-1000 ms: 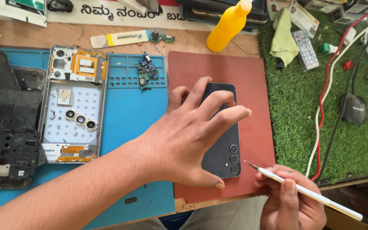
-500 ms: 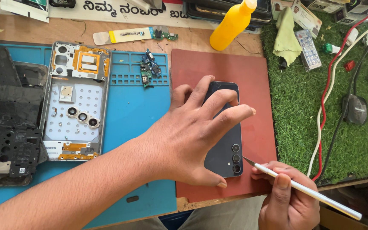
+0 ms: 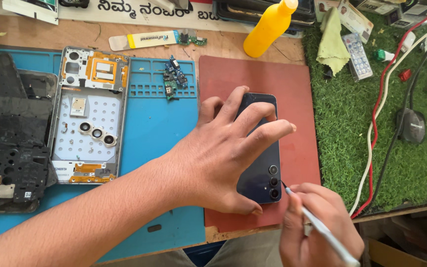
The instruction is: The person holds a smartphone face-down on a repair mat and uses a pen knife to scrape and cut along the edge of the phone's back glass, working around the camera corner and sides. They apply liquid from a yellow squeeze bottle onto the phone edge and continue prying the back panel loose with the blade.
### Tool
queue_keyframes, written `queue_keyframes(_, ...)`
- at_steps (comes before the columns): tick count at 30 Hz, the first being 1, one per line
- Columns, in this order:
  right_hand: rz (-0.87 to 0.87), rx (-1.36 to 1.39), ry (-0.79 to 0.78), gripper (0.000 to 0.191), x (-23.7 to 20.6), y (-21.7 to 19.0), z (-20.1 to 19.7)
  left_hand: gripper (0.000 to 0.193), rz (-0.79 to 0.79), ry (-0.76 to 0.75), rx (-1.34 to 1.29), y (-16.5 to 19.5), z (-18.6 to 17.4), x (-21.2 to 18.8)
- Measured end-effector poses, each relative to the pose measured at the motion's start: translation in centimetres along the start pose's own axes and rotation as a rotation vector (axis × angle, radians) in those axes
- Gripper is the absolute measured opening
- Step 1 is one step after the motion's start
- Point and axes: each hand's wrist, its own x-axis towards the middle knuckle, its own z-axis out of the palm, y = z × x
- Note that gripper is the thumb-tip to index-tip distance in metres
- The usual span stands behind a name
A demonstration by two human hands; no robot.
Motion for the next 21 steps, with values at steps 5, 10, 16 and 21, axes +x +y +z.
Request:
queue_keyframes(5, -0.048, -0.118, -0.128, 0.014, 1.3, -0.9, -0.9, 0.118, 0.011, 0.019, 0.004, 0.3, -0.1, 0.1)
queue_keyframes(10, 0.231, 0.337, -0.085, 0.007, 0.6, 1.4, -1.5, 0.123, 0.01, 0.016, 0.012, 0.1, 0.0, 0.1)
queue_keyframes(16, 0.476, 0.74, 0.02, 0.011, -0.8, 4.5, -1.3, 0.124, 0.001, -0.008, 0.008, 0.0, 0.3, 0.1)
queue_keyframes(21, 0.653, 0.917, 0.08, 0.016, -1.3, 5.9, -0.9, 0.128, 0.015, 0.001, 0.049, -0.2, 0.9, 0.0)
